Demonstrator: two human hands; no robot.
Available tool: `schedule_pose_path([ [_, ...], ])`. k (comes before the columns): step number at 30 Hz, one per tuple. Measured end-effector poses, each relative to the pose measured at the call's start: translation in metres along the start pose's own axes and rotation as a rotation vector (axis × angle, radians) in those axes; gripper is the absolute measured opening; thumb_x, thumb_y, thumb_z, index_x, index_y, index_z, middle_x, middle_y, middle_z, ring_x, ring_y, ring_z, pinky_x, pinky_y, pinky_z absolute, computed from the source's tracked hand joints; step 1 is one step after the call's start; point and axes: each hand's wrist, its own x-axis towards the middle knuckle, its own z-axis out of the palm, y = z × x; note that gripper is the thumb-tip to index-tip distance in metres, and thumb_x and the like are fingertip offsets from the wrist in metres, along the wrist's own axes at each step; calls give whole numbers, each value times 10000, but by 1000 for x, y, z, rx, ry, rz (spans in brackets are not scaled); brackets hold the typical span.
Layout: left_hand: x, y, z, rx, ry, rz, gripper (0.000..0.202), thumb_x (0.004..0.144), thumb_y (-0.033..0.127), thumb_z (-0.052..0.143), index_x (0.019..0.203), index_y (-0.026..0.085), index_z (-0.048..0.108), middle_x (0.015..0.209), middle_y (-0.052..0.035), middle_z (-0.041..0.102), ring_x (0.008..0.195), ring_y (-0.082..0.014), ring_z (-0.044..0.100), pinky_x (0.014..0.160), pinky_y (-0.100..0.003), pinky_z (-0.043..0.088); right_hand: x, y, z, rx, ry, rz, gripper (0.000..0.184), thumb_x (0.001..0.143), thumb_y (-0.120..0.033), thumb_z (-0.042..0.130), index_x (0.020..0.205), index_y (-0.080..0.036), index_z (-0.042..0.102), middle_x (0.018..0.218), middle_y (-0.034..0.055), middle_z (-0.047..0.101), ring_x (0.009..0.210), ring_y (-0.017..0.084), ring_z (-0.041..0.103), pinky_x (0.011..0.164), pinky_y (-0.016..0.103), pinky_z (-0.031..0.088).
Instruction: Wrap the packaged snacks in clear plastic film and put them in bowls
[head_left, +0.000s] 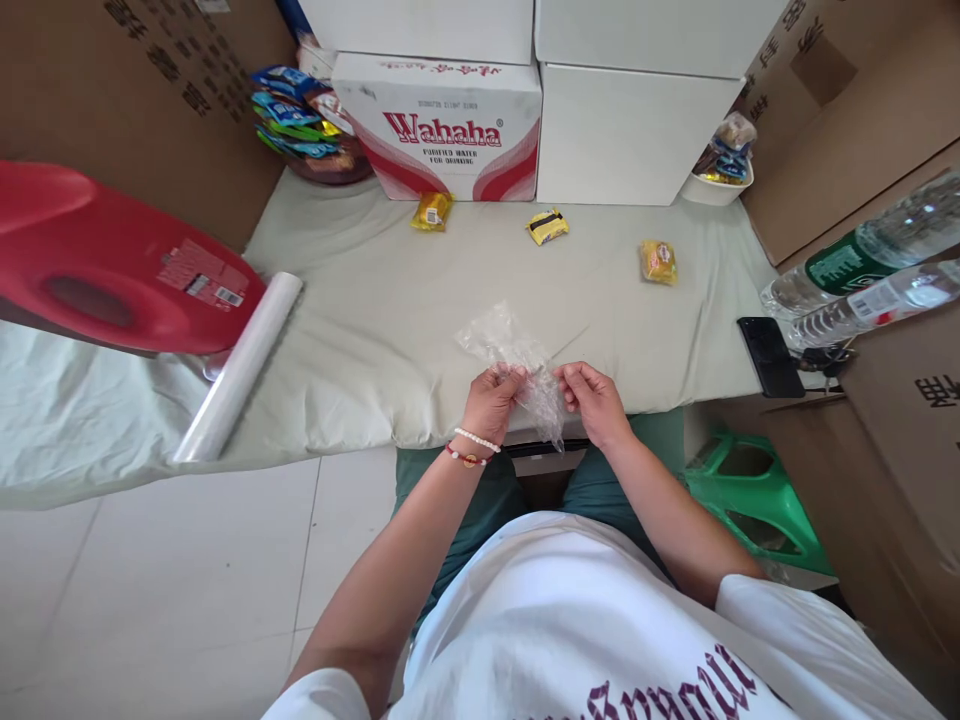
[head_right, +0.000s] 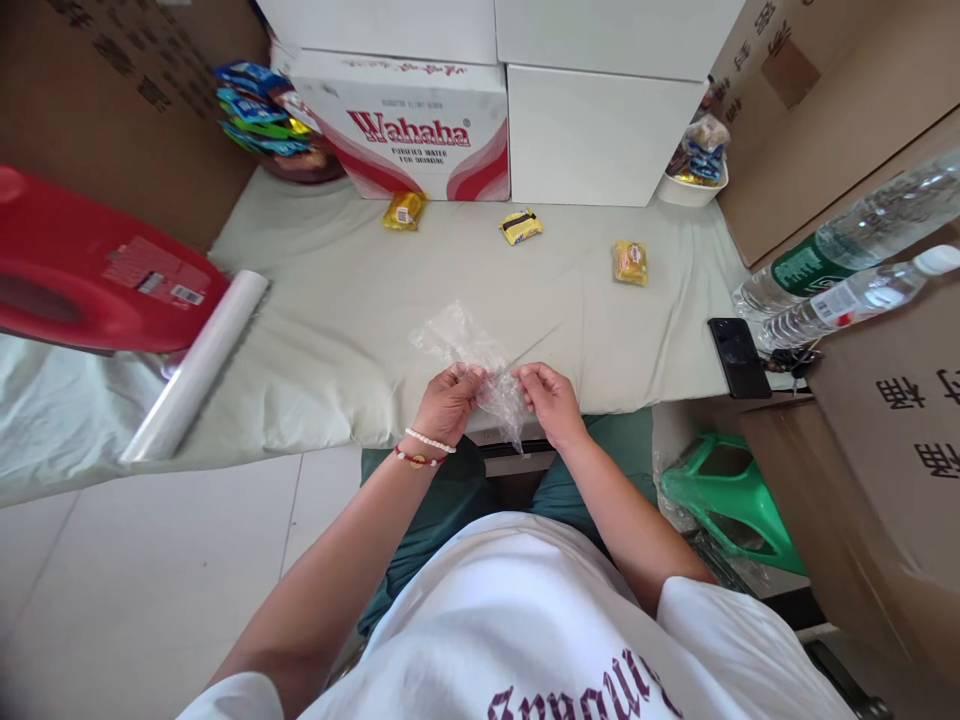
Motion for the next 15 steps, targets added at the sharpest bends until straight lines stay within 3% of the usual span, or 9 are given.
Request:
schedule_pose_path([
  [3,0,-3,3,-20,15,2,507,652,522,918,894,203,607,929,-19,725,812,-162,691,744,-312,554,-4,0,7,-272,-44,-164,342,837,-581,763,914,-248,758,875,23,650,738,156,550,648,276,472],
  [6,-1,-11,7,-47,-8,37,552,608,439,951,959,213,589,1011,-11,714,907,-166,709,840,-343,576,-3,4,10,-394,-15,-232,249,852,-493,735,838,-244,741,875,32,643,730,163,553,690,303,478],
  [10,-2,-19,1,26,-5,23,457,532,314,961,850,172,666,976,-51,749,991,-196,708,943,-340,553,2,8,9,-291,44,-150,252,862,-482,696,819,-234,682,811,10,610,741,166,551,720,306,481],
  [15,8,-5,-21,31,63,-9,298,706,339,841,852,187,631,919,-60,754,921,-198,734,825,-339,591,19,0,-2,-5,123,-9,343,812,-551,711,853,-246,559,842,-14,609,759,146,572,682,273,530],
])
